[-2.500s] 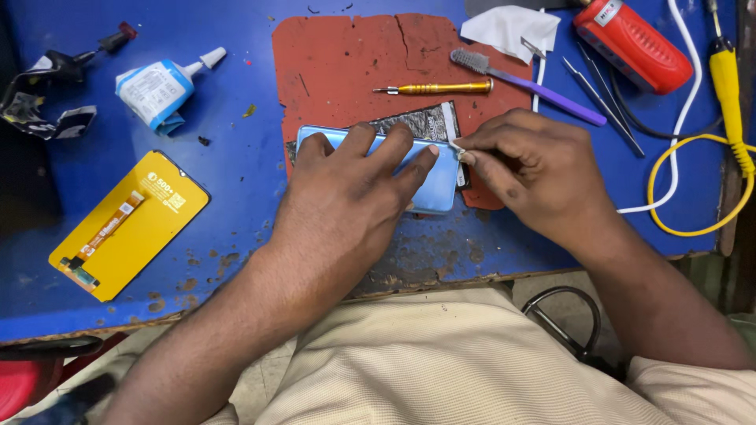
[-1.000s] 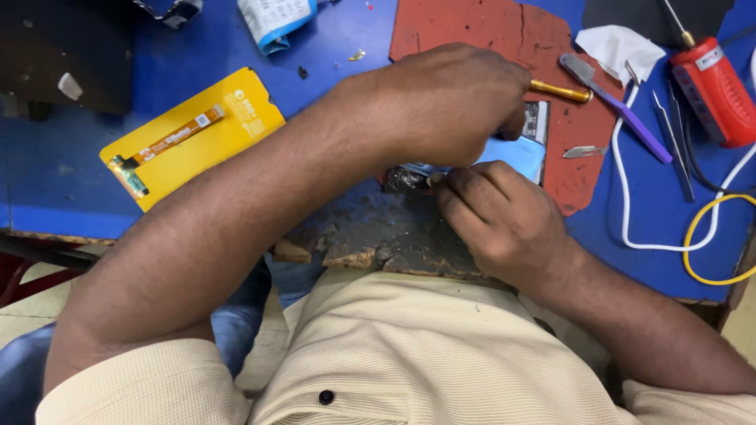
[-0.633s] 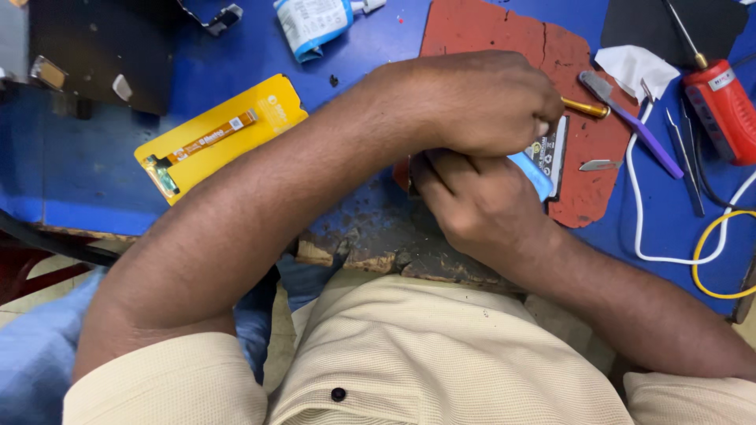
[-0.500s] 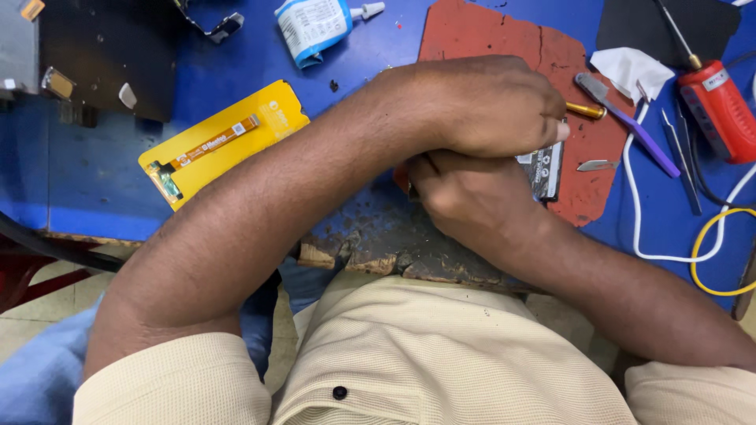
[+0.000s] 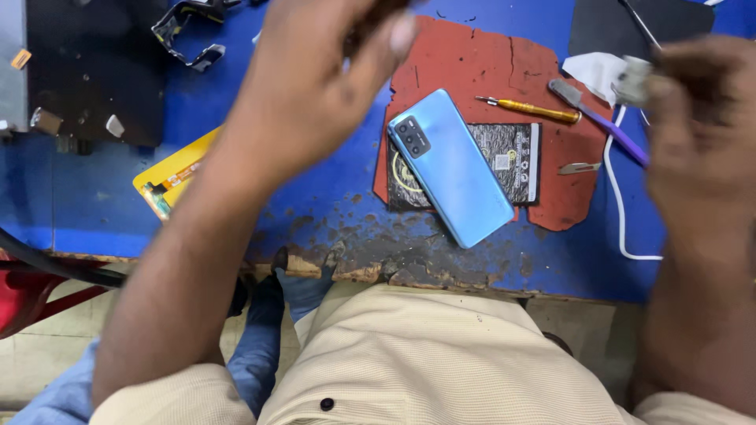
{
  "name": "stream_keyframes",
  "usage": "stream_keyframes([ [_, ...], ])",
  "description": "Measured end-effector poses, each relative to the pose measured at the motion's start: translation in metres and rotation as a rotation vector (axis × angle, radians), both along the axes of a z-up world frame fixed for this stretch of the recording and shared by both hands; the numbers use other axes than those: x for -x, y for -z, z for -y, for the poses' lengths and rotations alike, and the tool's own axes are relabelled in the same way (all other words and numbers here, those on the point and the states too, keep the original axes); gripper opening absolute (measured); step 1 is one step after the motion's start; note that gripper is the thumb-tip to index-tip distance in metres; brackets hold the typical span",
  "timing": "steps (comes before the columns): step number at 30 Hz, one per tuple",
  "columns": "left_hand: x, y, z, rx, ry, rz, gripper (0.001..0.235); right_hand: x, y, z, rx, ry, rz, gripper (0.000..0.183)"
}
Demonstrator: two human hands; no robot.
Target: The person applies adhesive to the internal frame of a disassembled smartphone and then places the back cover onto the chassis. The person uses a tube of adhesive and a screwdriver to work on the device.
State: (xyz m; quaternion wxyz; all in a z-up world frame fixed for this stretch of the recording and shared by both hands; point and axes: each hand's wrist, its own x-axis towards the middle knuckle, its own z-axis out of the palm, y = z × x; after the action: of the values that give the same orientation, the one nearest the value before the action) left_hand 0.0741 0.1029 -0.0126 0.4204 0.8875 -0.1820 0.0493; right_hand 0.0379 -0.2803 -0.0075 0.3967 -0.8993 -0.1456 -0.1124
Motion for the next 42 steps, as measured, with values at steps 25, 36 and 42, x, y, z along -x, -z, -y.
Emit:
stream_keyframes([
  [25, 0.035, 0.006, 0.077, -0.247, -0.018, 0.031, 0.078, 0.068, -0.008, -0.057, 0.412, -0.444, 0.219, 0.053],
  [36, 0.032, 0.0, 0.066, -0.036, -0.061, -0.281, 0.065, 0.08, -0.002, -0.105, 0.616, -0.372, 0.183, 0.067],
  [42, 0.032, -0.006, 0.064, 0.021, -0.096, -0.244, 0.074, 0.079, -0.001, -0.112, 0.599, -0.366, 0.213, 0.064],
])
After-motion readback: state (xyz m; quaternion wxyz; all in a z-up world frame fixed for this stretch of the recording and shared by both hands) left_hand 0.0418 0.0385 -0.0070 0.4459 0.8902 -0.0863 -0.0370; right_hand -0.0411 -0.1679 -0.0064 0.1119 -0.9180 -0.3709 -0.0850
